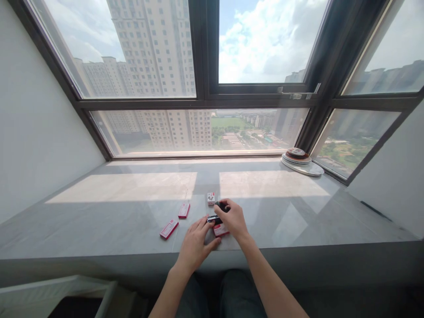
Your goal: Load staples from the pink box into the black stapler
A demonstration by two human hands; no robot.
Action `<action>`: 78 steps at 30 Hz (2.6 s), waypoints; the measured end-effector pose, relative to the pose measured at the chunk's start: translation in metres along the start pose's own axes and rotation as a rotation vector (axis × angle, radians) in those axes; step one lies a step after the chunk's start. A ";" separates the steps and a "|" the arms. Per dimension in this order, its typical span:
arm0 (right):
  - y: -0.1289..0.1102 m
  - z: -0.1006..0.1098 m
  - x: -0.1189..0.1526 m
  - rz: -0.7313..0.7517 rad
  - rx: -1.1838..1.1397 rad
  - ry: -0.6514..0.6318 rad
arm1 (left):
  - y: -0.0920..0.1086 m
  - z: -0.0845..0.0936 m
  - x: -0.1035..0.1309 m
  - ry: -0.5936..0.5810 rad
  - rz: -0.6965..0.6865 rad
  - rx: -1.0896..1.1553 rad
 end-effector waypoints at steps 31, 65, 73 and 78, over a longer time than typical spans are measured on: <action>0.042 -0.014 0.014 -0.204 -0.075 -0.227 | -0.012 0.004 -0.010 -0.100 0.082 0.144; 0.027 0.045 0.026 -0.095 0.366 -0.140 | -0.014 0.005 -0.009 -0.069 0.101 0.184; 0.024 -0.026 0.021 -0.232 -0.014 -0.174 | -0.016 0.000 -0.008 -0.054 0.094 0.175; 0.008 -0.024 0.019 -0.086 0.064 -0.202 | -0.014 0.002 -0.008 -0.035 0.096 0.164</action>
Point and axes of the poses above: each hand's wrist, its own x-axis away from the middle knuckle, its own z-axis out of the back of the hand, y = z × x, the point moved 2 cm from there along -x, towards the middle knuckle, and after that the axes turned 5 degrees about -x, right-handed, at the moved point
